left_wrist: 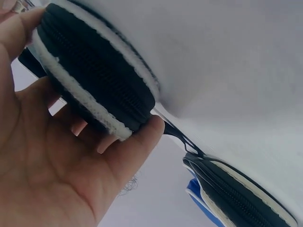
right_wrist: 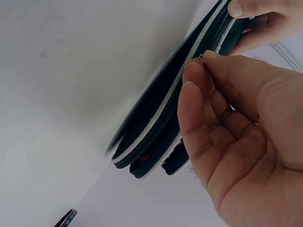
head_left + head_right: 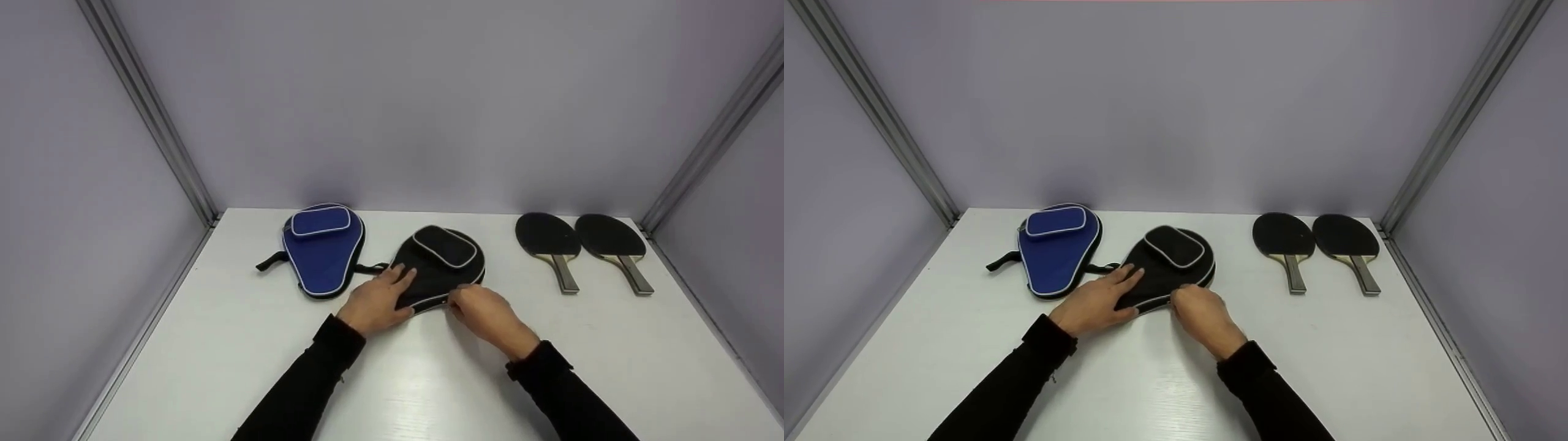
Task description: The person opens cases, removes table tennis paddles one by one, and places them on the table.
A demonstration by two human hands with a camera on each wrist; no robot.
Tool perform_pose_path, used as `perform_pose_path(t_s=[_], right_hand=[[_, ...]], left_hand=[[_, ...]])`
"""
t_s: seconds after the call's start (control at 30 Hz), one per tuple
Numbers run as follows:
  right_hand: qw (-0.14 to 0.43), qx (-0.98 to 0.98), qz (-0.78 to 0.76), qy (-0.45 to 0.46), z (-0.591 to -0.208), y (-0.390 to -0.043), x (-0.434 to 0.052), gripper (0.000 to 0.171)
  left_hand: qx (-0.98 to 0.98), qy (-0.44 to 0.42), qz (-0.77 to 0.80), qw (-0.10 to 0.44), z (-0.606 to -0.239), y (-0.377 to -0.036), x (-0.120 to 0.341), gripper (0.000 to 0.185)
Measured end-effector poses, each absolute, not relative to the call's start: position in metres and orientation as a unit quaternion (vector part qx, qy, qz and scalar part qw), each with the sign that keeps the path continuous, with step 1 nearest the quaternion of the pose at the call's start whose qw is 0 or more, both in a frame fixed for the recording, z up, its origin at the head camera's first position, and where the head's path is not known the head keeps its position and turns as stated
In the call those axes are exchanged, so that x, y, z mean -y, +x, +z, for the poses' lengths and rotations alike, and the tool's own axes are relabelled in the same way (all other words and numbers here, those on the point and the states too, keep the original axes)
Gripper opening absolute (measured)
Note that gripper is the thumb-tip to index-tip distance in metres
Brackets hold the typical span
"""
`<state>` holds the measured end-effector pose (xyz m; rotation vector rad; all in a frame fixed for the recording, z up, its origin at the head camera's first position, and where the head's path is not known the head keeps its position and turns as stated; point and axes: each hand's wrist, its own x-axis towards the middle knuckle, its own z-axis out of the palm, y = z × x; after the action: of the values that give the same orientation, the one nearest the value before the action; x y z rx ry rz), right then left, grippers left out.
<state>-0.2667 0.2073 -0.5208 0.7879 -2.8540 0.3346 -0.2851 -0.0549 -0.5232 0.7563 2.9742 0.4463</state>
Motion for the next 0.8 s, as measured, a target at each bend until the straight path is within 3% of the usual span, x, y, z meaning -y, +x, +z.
perform_pose_path(t_s=[0.27, 0.47, 0.8], right_hand=[[0.084, 0.959, 0.144, 0.228, -0.525, -0.272, -0.211, 0.011], [0.104, 0.96, 0.148, 0.216, -0.525, -0.275, -0.214, 0.023], [0.125, 0.958, 0.15, 0.212, -0.526, -0.282, -0.228, 0.025]], left_hand=[[-0.957, 0.25, 0.142, 0.028, -0.523, -0.278, 0.051, 0.086], [-0.953, 0.259, 0.149, 0.05, -0.521, -0.274, 0.052, 0.087], [-0.943, 0.307, 0.114, 0.063, -0.517, -0.269, 0.056, 0.08]])
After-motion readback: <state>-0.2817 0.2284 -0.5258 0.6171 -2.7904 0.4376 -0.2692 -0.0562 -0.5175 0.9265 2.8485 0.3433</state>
